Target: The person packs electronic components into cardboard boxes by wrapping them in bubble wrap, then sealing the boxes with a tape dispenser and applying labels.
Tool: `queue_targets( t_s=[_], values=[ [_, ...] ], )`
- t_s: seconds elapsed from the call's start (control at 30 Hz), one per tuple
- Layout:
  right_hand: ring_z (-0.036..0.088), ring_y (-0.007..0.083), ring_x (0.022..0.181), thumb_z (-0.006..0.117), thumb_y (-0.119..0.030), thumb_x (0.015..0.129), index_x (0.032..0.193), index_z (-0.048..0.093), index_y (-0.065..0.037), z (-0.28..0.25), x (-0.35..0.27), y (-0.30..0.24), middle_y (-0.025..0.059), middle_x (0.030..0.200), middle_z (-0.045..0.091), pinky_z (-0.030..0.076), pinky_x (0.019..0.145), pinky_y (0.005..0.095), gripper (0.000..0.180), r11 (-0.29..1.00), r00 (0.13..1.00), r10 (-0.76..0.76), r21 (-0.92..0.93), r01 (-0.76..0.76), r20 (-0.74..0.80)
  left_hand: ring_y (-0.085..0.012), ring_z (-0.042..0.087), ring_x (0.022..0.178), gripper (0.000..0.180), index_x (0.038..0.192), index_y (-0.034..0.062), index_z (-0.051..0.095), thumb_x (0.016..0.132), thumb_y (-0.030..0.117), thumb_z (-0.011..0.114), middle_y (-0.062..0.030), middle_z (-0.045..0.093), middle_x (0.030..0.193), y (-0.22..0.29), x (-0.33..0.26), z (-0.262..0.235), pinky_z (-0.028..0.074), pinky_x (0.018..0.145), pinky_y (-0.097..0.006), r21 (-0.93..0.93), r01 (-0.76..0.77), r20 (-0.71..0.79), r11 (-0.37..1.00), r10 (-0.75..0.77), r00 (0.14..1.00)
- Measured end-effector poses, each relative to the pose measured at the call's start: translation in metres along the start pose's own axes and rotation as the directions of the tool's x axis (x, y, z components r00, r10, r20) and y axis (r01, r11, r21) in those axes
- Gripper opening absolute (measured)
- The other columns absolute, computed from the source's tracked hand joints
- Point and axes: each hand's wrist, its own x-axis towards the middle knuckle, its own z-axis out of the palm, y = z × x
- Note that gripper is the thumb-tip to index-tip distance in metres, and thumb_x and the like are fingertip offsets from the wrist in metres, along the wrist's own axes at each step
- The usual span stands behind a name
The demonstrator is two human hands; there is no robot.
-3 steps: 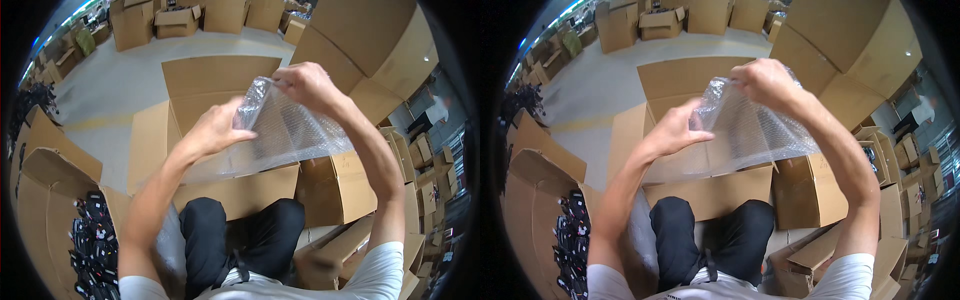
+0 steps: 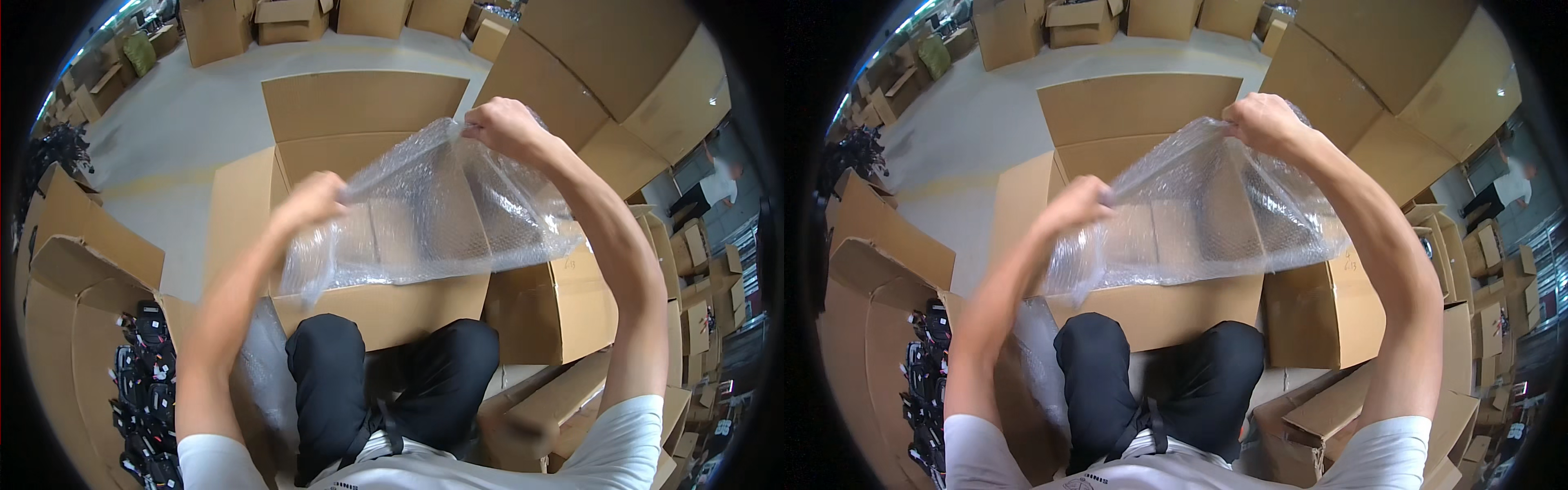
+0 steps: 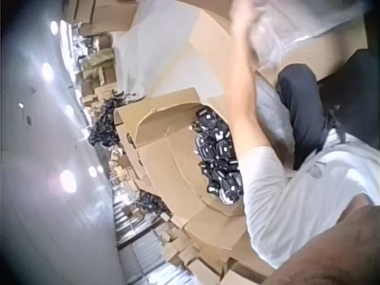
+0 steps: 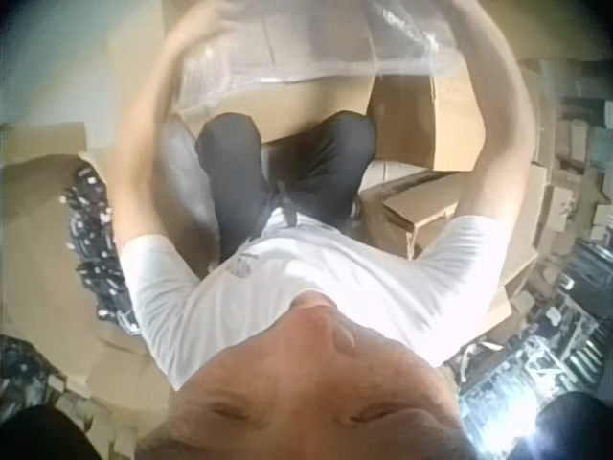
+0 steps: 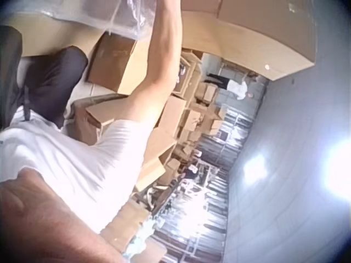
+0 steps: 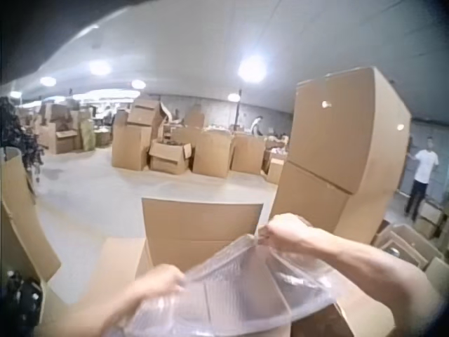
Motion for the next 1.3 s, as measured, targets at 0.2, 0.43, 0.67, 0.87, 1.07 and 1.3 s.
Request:
queue_targets(
  t_s=[0.2,0.43,0.67,0.87,1.07,1.3],
  values=[
    [0.066,0.0321,0.072,0.065,-0.009,0.087,0.088,0.067,-0.005,-0.003,0.063,0.013,0.0144,0.086,0.069,0.055,0.065,0.0413,0.005,0.889,0.729,-0.129,-0.404,-0.215,-0.672,-0.0366,0.066,0.081,0.012,0.093,0.0010,0.068,0.084,0.007,0.065,-0.0199,0.068,0.087,-0.105,0.034,-0.079,0.053,0.077,-0.042,0.203,0.121,-0.756,0.972,0.077,0.650],
    [0.060,0.0213,0.076,0.062,-0.016,0.072,0.076,0.059,-0.012,0.297,0.008,-0.002,0.0048,0.078,0.058,0.050,0.068,0.0355,0.006,0.856,0.856,-0.511,-0.138,0.498,-0.080,-0.0240,0.071,0.081,0.014,0.083,0.0072,0.075,0.075,0.007,0.063,-0.0125,0.073,0.089,-0.135,0.017,0.092,0.056,0.063,-0.041,0.755,-0.167,0.133,0.634,0.101,0.986],
    [0.071,0.0310,0.102,0.057,-0.013,0.089,0.101,0.077,-0.011,0.450,0.011,-0.057,0.0108,0.113,0.073,0.059,0.080,0.0424,0.024,0.945,0.577,-0.299,0.149,0.292,0.760,-0.0251,0.072,0.093,0.020,0.095,0.0104,0.078,0.089,0.011,0.059,-0.0108,0.074,0.098,-0.240,0.040,0.246,0.058,0.070,-0.040,0.604,-0.151,0.511,0.782,-0.236,0.826],
    [0.071,0.0291,0.101,0.062,-0.015,0.090,0.101,0.077,-0.009,0.519,-0.032,-0.069,0.0130,0.106,0.074,0.058,0.082,0.0412,0.020,0.966,0.490,-0.258,0.234,0.111,0.832,-0.0359,0.070,0.095,0.032,0.098,0.0046,0.076,0.086,0.034,0.070,-0.0140,0.074,0.103,-0.236,0.088,0.280,0.056,0.086,-0.044,0.100,0.122,0.818,0.987,-0.152,0.554],
    [0.064,0.0263,0.118,0.074,-0.031,0.085,0.118,0.072,-0.011,0.531,0.013,-0.064,0.0122,0.125,0.068,0.054,0.094,0.0400,0.038,0.536,0.431,-0.394,0.583,-0.610,0.812,-0.0394,0.058,0.118,0.093,0.148,0.0056,0.040,0.075,0.046,0.082,-0.0257,0.038,0.151,-0.241,0.088,0.327,0.050,0.096,-0.044,0.239,0.260,0.320,0.936,-0.329,0.888],
    [0.067,0.0262,0.113,0.065,-0.022,0.091,0.115,0.071,-0.008,0.537,0.013,-0.063,0.0124,0.121,0.069,0.057,0.086,0.0402,0.029,0.955,0.414,0.111,0.018,-0.296,0.904,-0.0417,0.045,0.131,0.118,0.156,0.0089,0.014,0.070,0.046,0.087,-0.0288,0.018,0.157,-0.264,0.080,0.312,0.050,0.095,-0.052,0.290,0.631,0.372,0.719,-0.692,0.618]
  ],
)
